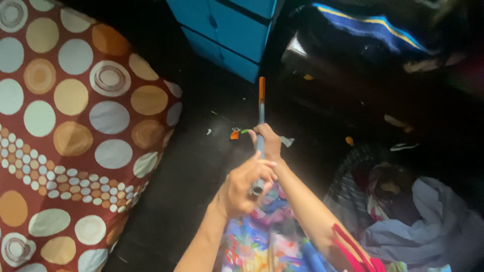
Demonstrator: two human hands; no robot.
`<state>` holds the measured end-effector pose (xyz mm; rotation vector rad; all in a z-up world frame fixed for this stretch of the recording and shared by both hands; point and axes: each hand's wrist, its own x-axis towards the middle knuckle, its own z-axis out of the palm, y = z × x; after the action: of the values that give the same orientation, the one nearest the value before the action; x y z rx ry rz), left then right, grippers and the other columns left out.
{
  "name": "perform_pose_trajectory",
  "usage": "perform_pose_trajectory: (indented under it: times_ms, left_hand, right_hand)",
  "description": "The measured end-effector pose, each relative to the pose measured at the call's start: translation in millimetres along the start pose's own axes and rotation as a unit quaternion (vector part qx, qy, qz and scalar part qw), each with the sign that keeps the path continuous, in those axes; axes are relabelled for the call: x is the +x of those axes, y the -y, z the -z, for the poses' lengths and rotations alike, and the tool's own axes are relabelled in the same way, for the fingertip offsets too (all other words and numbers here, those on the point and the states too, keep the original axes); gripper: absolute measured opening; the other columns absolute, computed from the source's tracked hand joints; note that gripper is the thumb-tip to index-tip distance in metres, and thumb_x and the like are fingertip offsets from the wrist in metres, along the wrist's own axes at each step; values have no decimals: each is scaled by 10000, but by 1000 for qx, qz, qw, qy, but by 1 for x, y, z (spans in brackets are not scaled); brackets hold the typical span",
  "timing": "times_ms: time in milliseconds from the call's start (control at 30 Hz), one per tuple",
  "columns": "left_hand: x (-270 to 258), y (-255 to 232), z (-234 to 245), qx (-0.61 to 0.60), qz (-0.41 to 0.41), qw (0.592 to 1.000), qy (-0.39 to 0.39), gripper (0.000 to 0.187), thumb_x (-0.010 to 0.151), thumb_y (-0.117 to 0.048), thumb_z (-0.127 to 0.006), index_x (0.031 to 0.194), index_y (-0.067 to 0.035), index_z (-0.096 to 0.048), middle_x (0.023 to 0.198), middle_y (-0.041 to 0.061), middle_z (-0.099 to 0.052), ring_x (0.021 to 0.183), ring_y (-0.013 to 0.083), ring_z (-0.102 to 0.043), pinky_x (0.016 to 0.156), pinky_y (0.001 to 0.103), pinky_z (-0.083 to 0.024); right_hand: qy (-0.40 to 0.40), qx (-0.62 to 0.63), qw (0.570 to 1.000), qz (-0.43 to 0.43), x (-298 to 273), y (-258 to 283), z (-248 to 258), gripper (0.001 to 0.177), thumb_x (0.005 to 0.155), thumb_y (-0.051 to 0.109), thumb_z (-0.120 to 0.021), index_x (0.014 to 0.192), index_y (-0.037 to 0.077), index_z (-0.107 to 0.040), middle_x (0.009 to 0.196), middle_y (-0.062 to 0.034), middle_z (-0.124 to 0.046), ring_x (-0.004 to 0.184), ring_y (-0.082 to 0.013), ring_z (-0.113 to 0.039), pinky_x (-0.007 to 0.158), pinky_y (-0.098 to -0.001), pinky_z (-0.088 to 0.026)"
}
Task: The person sweeps a dark wooden floor with an orange broom, gathering small pieces of debris into a pile near a bed and a blue cabinet. The person moves around the room to collect scattered items and then adjusts the bedsheet at the end.
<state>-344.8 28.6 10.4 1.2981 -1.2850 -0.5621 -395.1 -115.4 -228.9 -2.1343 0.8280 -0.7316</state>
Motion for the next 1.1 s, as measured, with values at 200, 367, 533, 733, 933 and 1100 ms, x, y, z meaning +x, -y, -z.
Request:
perform_pose_trajectory:
  times_ms: [200,367,533,733,933,1100]
  left_hand:
    - [8,10,35,14,-11,1000,-10,34,1004,-18,-535,992,-39,-559,1193,171,-691,1277,415,-645,1172,574,-452]
    - [-4,37,58,104,7,992,-69,271,958,25,-634,1228,-3,-630,1273,181,-667,1245,345,-651,1139,460,-532]
    - [-64,74,86,160,118,971,-130,266,1013,-106,-594,1272,-69,-643,1291,117,-682,1214,274,-653,1109,401,-491]
    - [-189,125,119,217,329,864,-313,292,976,-80,-624,1265,-50,-642,1251,127,-668,1127,226,-701,931,333,-596]
    - [-257,128,139,258,381,808,-369,292,990,-62,-618,1281,-41,-645,1270,148,-637,1101,239,-705,842,347,-604]
    - [-241,130,145,246,423,797,-354,329,973,-80,-629,1301,-76,-651,1289,131,-649,1181,227,-665,919,342,-578]
  right_hand:
    - [-87,-43,995,4,29,-5,-36,184,951,235,-769,874,155,-622,899,29,-621,771,-136,-636,580,-323,-463]
    - [-52,-32,998,8,63,-22,-60,173,959,186,-725,876,145,-580,908,-8,-588,729,-189,-630,602,-345,-456]
    - [73,53,996,28,93,-54,-51,134,774,38,-642,821,143,-575,872,-41,-589,785,-234,-623,716,-350,-441]
    - [201,64,971,-113,92,-38,-9,113,959,191,-617,894,170,-526,863,-22,-552,761,-158,-494,720,-346,-399]
    - [131,414,861,-264,21,-39,-19,177,980,79,-495,810,128,-495,663,-32,-504,584,-130,-519,542,-233,-369]
    - [111,583,725,-349,9,-58,-2,326,709,-95,-511,1003,-35,-639,1014,-181,-630,850,-377,-699,900,-501,-607]
